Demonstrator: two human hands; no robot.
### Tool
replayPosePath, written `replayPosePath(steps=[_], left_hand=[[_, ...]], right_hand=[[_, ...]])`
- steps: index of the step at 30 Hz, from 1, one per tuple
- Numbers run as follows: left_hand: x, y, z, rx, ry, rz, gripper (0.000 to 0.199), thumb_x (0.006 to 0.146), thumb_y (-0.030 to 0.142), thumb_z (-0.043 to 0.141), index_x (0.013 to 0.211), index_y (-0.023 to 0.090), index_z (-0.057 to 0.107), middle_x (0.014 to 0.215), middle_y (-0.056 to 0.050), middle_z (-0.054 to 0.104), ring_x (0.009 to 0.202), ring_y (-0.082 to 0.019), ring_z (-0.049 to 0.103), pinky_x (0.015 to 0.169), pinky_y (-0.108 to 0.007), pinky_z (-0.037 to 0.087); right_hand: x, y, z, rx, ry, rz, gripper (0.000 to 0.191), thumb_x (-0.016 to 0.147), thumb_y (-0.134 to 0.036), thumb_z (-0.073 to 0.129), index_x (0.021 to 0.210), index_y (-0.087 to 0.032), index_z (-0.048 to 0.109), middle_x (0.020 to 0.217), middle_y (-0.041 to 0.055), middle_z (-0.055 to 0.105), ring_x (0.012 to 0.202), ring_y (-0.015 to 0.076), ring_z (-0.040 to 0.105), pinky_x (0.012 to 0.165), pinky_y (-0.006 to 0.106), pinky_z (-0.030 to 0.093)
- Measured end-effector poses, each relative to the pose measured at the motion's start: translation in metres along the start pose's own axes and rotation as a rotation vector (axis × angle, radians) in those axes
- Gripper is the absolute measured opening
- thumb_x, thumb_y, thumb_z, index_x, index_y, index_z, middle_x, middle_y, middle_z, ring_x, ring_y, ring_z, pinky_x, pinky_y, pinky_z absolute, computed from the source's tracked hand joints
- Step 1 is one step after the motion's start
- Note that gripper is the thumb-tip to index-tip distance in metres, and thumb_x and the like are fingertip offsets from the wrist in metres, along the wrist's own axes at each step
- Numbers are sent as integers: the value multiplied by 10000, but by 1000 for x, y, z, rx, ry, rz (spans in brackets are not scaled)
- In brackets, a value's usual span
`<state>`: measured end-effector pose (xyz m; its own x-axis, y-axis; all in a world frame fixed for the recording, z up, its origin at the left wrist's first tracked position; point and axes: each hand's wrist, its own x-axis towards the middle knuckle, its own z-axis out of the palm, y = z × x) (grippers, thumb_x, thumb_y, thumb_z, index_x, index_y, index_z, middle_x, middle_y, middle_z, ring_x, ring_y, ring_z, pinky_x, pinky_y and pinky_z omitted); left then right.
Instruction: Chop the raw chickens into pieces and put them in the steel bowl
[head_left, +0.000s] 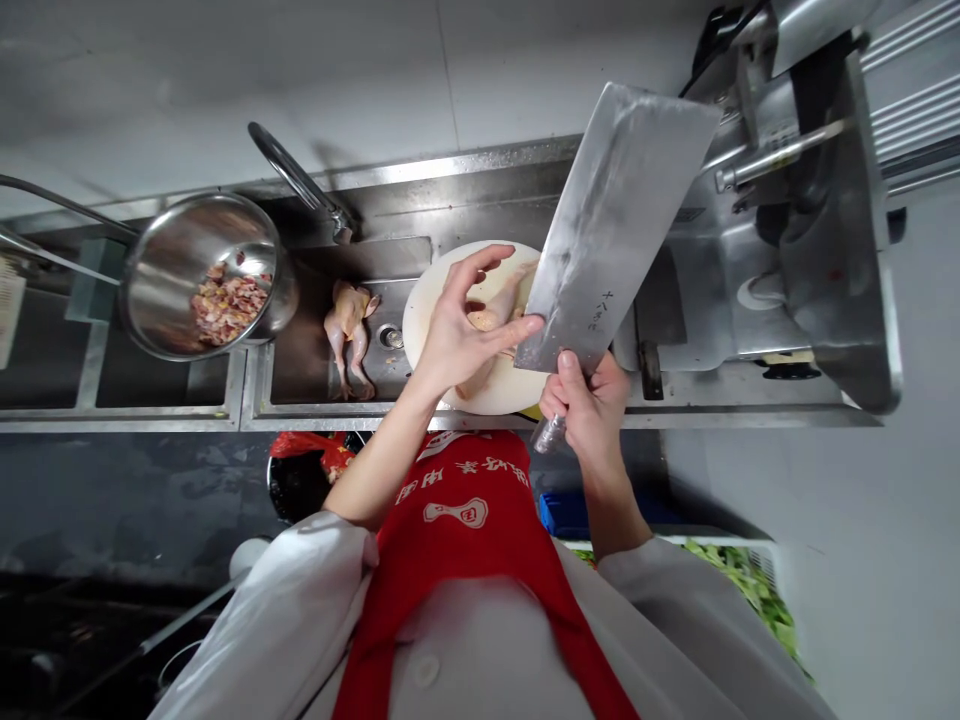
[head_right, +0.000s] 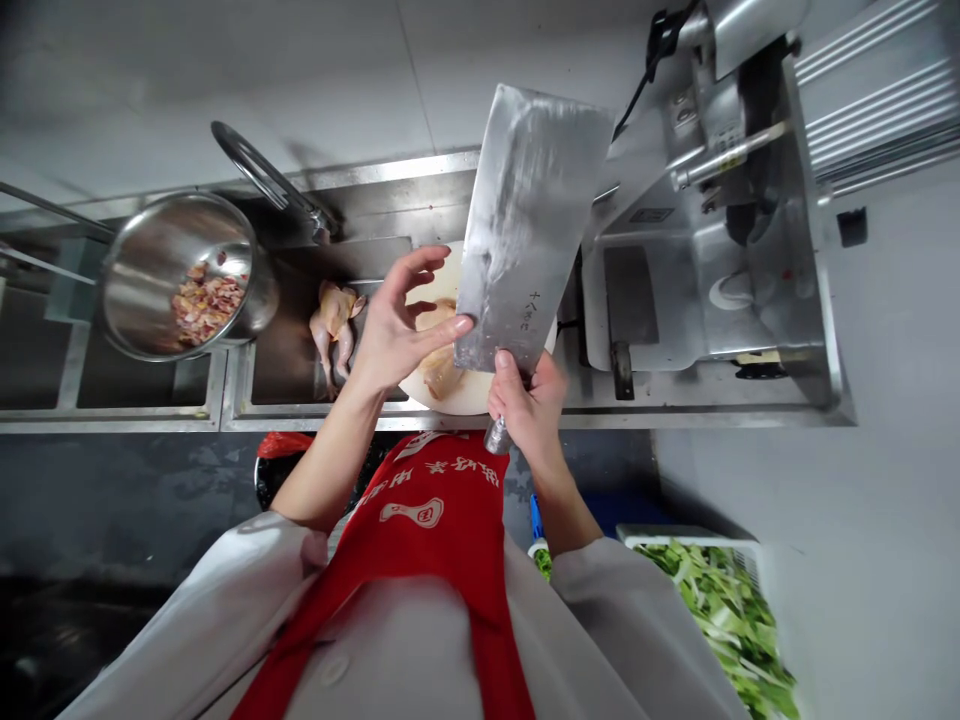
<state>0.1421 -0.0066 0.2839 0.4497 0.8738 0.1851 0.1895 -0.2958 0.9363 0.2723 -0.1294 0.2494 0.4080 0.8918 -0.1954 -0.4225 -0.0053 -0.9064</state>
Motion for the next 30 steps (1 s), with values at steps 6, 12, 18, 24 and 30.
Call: replayPosePath(steps=[6, 12, 18, 24, 30], left_hand=[[-3, 0, -5, -43, 73, 5, 494, 862, 580, 639, 1274, 314, 578, 1342, -39, 570, 1298, -254, 489, 1014, -393, 454], [-18, 16, 6, 111, 15, 81, 711, 738, 617, 754, 1341, 326, 515, 1395, -58, 524, 1323, -305, 462, 1027, -448, 457], [-19, 18, 2, 146, 50, 118, 687, 764, 636, 718, 1348, 352, 494, 1391, -46, 522, 1342, -313, 457, 1017, -460, 468], [-20, 23, -4, 77, 74, 86, 646, 758, 582, 756, 1313, 352, 519, 1390, -36, 524, 1327, -312, 467, 984, -452, 492], [-21, 24, -12, 19, 163, 25, 597, 754, 543, 782, 1269, 317, 583, 1342, -44, 568, 1290, -297, 496, 948, -418, 515]], right_hand=[[-3, -4, 0, 30, -27, 38, 367, 851, -522, 696, 841, -250, 450, 489, -131, 363, 366, 48, 344, 368, 184, 295], [-9, -5, 0, 11, -43, 49, 369, 847, -541, 694, 839, -260, 454, 499, -127, 342, 367, 52, 326, 369, 195, 295], [-17, -7, 1, -20, -49, 53, 364, 845, -542, 696, 839, -261, 465, 509, -123, 354, 380, 50, 316, 382, 200, 306], [-22, -11, 5, -14, -45, 67, 349, 851, -514, 696, 828, -256, 462, 510, -125, 360, 385, 46, 311, 386, 195, 301], [-26, -11, 5, -23, -39, 84, 354, 839, -521, 701, 818, -256, 468, 508, -124, 365, 380, 46, 321, 383, 191, 304]])
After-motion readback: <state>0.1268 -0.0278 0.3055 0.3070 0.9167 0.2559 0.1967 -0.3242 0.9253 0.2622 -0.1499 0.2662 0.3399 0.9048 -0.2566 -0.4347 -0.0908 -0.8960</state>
